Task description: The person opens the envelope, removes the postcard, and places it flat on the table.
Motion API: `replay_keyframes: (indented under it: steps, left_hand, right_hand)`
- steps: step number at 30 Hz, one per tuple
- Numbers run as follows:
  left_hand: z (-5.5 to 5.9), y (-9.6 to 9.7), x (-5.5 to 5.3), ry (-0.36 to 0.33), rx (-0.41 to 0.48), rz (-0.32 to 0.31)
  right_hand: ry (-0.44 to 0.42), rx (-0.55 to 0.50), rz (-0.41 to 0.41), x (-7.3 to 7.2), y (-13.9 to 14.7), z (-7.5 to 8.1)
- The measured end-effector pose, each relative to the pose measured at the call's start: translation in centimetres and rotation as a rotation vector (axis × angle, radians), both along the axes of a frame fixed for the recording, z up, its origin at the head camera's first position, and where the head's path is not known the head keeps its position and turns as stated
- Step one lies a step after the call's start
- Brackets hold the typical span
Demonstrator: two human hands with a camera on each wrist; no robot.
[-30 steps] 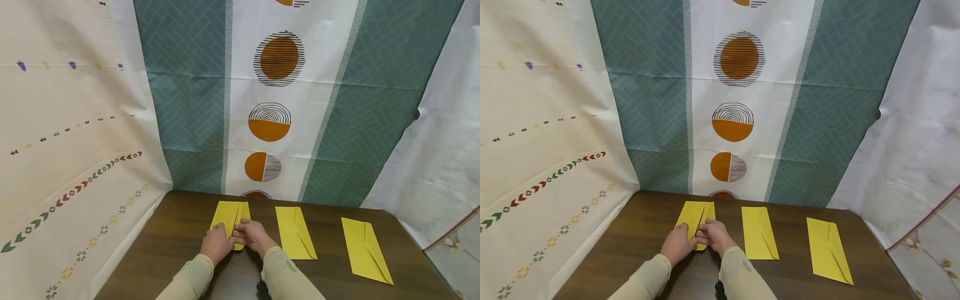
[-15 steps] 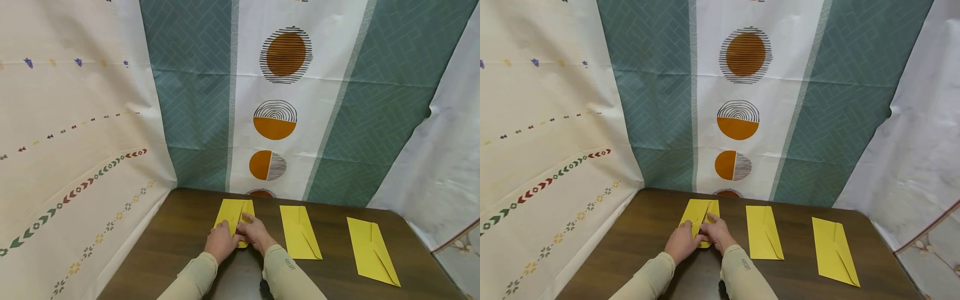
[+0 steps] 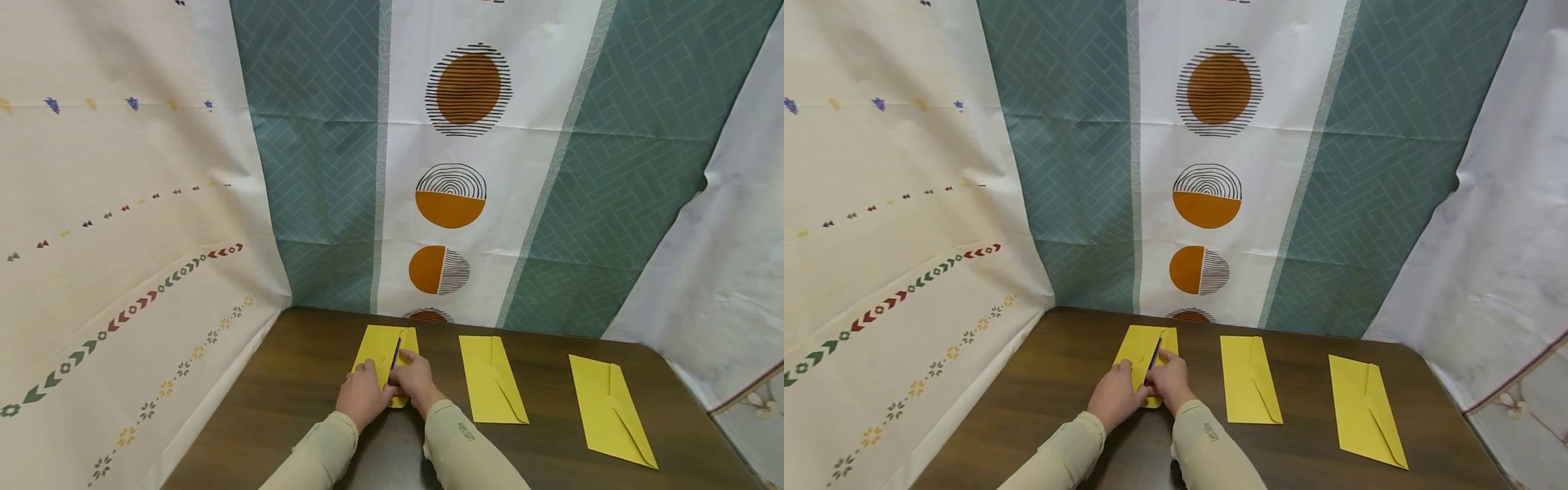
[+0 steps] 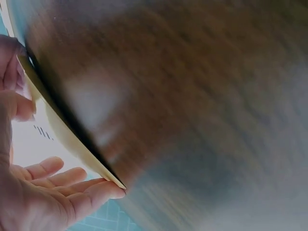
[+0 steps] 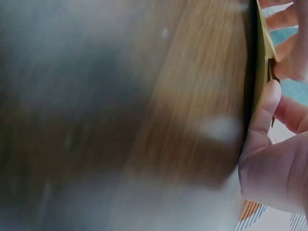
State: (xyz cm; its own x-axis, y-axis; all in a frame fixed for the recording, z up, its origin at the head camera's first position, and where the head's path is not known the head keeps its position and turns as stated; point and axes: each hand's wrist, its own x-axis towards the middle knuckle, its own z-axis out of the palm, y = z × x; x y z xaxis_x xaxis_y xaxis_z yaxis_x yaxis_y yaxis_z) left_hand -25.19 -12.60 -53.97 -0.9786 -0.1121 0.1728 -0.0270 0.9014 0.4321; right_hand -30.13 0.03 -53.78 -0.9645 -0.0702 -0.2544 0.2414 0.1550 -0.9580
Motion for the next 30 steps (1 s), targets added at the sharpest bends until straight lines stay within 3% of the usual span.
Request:
replay_keyframes:
  steps: [4,9,12,17,22,30]
  left_hand:
    - [-0.2,-0.1,0.1,-0.009,-0.09,-0.02]
    - [-0.5,-1.0,0.1,-0.022,-0.241,-0.036]
    - [-0.7,-1.4,0.0,-0.029,-0.277,-0.06]
    - [-0.8,-1.5,0.1,-0.111,-0.2,-0.091]
    - [-0.5,-1.3,0.6,-0.222,-0.099,-0.056]
    - [0.0,-1.2,1.0,-0.273,-0.063,-0.021]
  right_hand:
    - [-0.025,-0.018,-0.021,0.1,0.8,0.2]
    - [-0.032,-0.03,0.018,0.1,2.1,0.5]
    - [-0.038,-0.05,0.029,0.1,2.6,0.5]
    - [-0.039,-0.028,0.023,0.1,2.9,0.3]
    - [-0.028,0.015,0.026,-0.1,2.5,0.1]
    - [0.029,-0.005,0.056,0.3,2.2,0.1]
